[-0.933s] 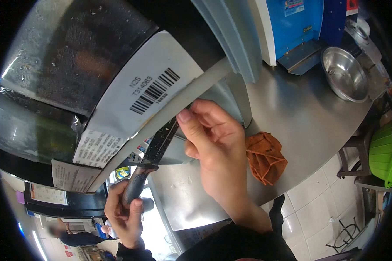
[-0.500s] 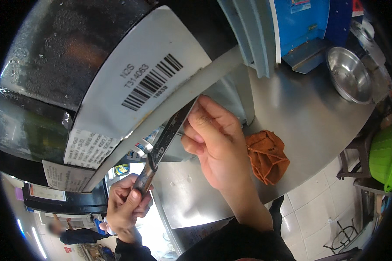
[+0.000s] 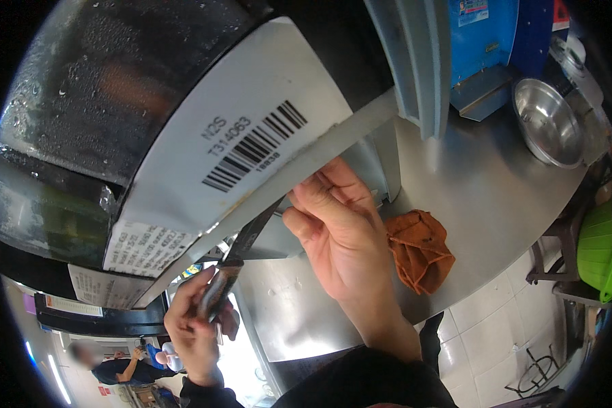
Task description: The person uses a knife to pry and remove a plastic cover from a beverage dispenser, then reattaches it by hand. They manipulate the cover and the dispenser body to align and secure the parts.
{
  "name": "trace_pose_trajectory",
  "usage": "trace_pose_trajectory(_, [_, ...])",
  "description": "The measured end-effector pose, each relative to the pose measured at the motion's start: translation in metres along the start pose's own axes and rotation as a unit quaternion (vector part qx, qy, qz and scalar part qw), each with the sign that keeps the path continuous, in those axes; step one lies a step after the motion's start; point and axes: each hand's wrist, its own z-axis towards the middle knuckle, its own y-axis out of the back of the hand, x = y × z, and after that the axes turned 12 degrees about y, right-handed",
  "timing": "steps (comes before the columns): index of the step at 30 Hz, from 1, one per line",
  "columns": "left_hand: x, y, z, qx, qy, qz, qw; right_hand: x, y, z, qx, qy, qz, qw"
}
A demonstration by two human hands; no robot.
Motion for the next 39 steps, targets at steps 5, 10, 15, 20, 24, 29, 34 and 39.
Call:
trace_pose_trajectory(5, [-0.006,0.023,0.022,0.349,0.33,-0.387,0.787,-0.005,0.009,0.002,0.027,-0.025,0.078,0.996])
trace_pose_trajectory(10, [-0.003,0.025,0.017,0.205,0.313,-0.326,0.868,-0.002,0.005,0.001,0.018,-0.038,0.023,0.999])
trace_pose_trajectory(15, [-0.014,0.02,0.012,0.18,0.236,-0.213,0.931,0.009,-0.009,-0.009,-0.011,0.017,-0.177,0.984])
trace_pose_trajectory(20, [-0.015,0.017,0.009,0.121,0.157,-0.105,0.975,0.01,-0.02,-0.011,0.025,0.122,-0.394,0.911])
trace_pose_trajectory(24, [-0.006,0.012,0.01,0.059,0.073,-0.045,0.995,0.008,-0.024,-0.013,-0.008,0.081,-0.301,0.95])
trace_pose_trajectory(29, [-0.001,0.0,0.007,-0.027,-0.045,0.064,0.997,0.009,-0.022,-0.008,-0.006,0.062,-0.209,0.976])
trace_pose_trajectory(34, [-0.013,0.009,0.01,0.188,0.128,-0.122,0.966,0.006,-0.017,-0.005,-0.012,0.017,-0.047,0.999])
trace_pose_trajectory(39, [-0.014,0.029,0.024,0.337,0.351,-0.339,0.805,0.002,-0.003,0.0,0.053,-0.028,0.07,0.996])
